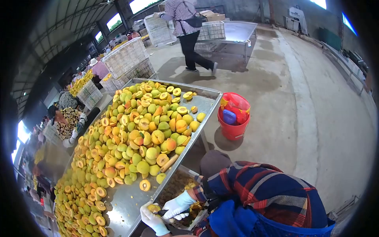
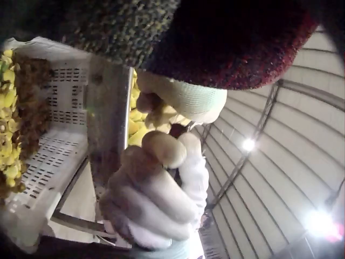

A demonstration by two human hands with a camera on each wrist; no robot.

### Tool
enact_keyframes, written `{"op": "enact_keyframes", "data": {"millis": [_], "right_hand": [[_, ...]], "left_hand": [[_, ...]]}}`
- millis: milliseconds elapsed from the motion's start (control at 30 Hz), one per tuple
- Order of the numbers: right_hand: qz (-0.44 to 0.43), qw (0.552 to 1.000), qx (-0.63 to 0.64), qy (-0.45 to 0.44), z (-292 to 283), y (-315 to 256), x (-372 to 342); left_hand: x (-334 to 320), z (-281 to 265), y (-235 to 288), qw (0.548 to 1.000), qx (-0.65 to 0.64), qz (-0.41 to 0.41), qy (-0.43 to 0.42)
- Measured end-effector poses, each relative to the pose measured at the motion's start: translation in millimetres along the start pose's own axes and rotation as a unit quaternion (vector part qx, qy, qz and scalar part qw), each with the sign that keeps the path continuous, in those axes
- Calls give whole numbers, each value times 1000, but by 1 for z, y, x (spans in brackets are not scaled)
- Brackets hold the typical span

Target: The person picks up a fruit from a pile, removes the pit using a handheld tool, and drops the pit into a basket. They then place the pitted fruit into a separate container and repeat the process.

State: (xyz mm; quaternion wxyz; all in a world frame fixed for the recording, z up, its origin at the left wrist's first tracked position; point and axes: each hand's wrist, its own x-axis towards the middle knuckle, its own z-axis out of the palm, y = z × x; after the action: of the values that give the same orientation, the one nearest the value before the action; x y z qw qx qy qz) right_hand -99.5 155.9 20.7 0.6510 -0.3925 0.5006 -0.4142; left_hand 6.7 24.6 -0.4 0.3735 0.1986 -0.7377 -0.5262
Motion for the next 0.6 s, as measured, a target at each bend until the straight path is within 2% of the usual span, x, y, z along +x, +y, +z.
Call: {"op": "enact_keyframes", "data": {"millis": [33,67,133,167,233,300,333,367,400,433,467,533,567,600], "right_hand": [[-15,998,47,-47,-3,0,-4],[-28,991,94,-96,-4,2,-6],[-46,989,112,-89,3,4,-3],[-63,989,117,-70,6,4,-2],[-98,988,101,-65,8,0,-3],[-34,987,129,-89,-1,-6,-4],[-33,987,101,-120,-7,-4,-8],[-43,992,34,-113,-11,-3,-9],[-4,993,44,-110,-10,-3,-10],[-13,986,93,-140,-7,2,-8],[-22,978,128,-161,-13,1,-9],[12,963,233,-139,-1,5,-9],[-20,977,178,-118,5,2,-4],[-13,994,80,-74,7,2,1]], "left_hand": [[3,-6,11,997,14,-32,-62],[5,-8,10,997,15,-35,-60],[6,-7,2,998,27,3,-61],[4,0,-2,999,-24,-28,0],[5,7,4,994,-68,-69,55],[9,8,4,971,-176,-155,40],[7,4,8,952,-213,-219,20],[6,0,22,971,-163,-168,-49],[5,-8,13,968,-153,-169,-107],[2,-12,9,978,-112,-114,-136],[4,-10,9,985,-80,-62,-139],[-2,2,19,984,-147,-94,-42],[-6,2,13,946,-275,-168,-26],[-3,5,4,887,-405,-223,-11]]}}
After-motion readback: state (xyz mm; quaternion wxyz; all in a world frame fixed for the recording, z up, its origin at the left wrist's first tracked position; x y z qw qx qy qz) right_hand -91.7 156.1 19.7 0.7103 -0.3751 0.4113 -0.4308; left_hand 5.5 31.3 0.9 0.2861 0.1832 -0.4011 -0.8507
